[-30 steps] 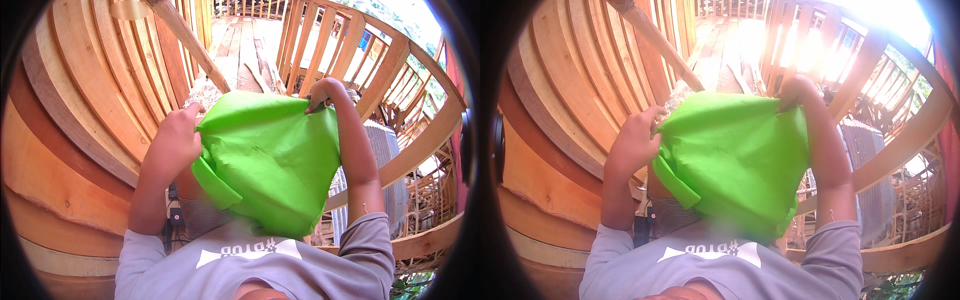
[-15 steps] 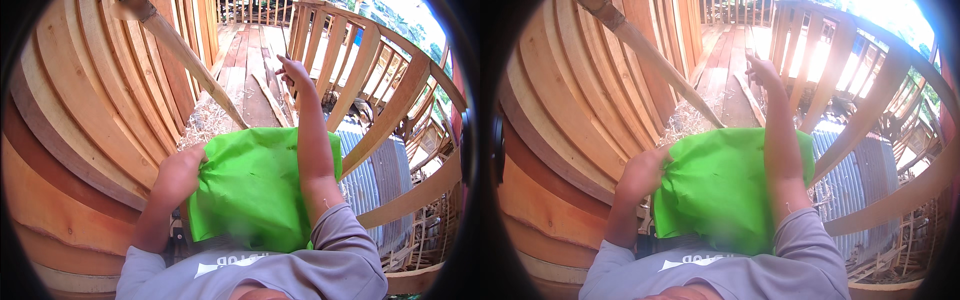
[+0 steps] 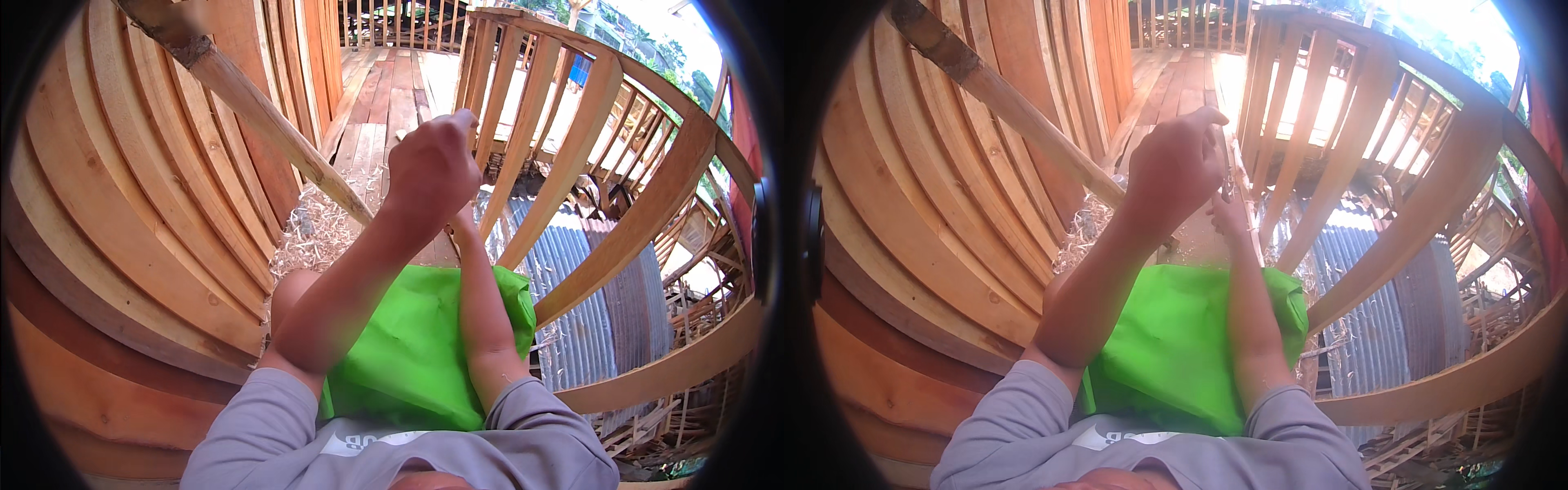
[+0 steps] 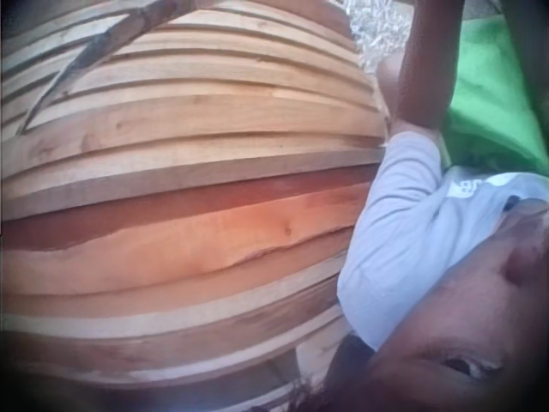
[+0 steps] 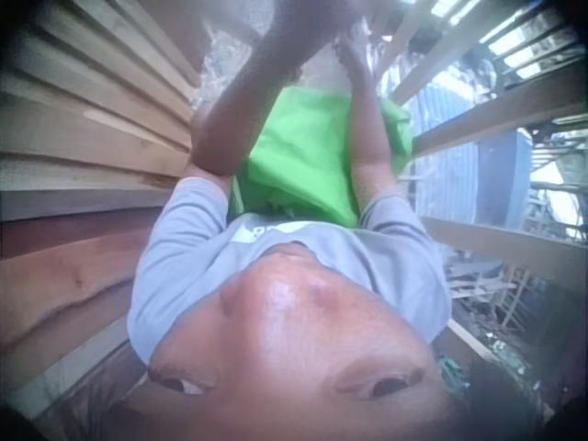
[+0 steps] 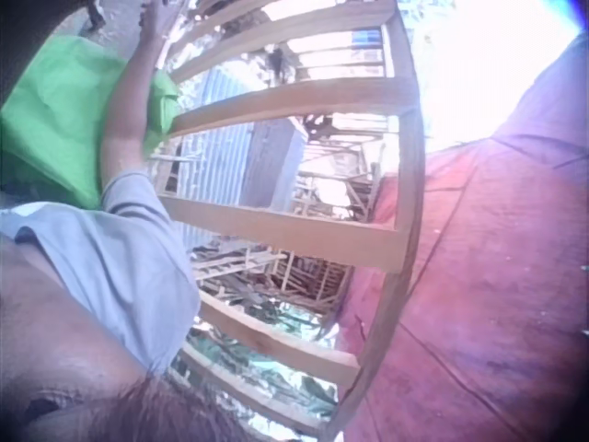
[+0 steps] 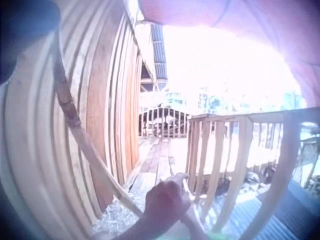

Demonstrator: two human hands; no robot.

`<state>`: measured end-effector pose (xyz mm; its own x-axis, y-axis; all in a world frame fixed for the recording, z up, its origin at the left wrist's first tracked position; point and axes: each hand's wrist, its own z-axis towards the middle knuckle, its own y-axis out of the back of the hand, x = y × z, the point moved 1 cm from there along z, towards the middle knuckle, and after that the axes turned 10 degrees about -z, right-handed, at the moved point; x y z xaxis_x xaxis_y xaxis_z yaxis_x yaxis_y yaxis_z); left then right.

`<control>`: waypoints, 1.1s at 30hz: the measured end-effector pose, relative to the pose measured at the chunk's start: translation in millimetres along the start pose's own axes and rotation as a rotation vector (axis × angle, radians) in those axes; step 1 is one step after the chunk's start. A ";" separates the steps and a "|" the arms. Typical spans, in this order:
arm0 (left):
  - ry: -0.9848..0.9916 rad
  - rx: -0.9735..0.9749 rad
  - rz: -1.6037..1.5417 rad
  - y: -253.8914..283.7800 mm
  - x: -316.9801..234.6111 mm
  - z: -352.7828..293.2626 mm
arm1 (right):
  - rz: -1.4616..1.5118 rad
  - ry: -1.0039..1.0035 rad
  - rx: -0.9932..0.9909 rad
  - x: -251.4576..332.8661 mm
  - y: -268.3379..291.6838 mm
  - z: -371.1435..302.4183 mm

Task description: The person sits on a wooden floor and uses a knife to carve a long piece of wood, removing thin shavings. The person holds the wood with the left hand and shaves it with the right hand, occasionally adjusting the wood's position.

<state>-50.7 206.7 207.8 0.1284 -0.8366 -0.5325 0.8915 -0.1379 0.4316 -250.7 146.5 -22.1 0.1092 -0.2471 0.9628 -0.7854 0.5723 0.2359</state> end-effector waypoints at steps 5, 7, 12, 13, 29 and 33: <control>0.290 0.091 0.046 -49.5 166.9 -66.9 | -0.054 -0.094 0.043 -21.8 9.9 -12.3; 0.453 0.177 0.060 -56.3 205.8 -87.0 | -0.088 -0.094 0.059 -37.6 11.4 -15.5; 0.646 0.295 0.080 -59.0 229.3 -93.3 | -0.059 -0.213 0.031 -54.1 -2.4 -9.1; 0.667 0.293 0.006 -63.2 219.0 -88.7 | -0.084 -0.188 0.030 -61.0 -3.8 -9.9; 0.616 0.402 -0.171 -77.0 206.2 -82.5 | -0.335 -0.293 0.199 -100.0 -39.9 -10.2; 0.604 0.345 -0.201 -83.6 200.9 -87.1 | -0.332 -0.285 0.156 -111.1 -35.7 -7.0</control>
<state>-61.5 96.4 1.3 0.2831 -0.3522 -0.8921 0.7483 -0.5007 0.4352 -230.6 159.0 -136.6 0.2155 -0.6145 0.7589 -0.8209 0.3068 0.4816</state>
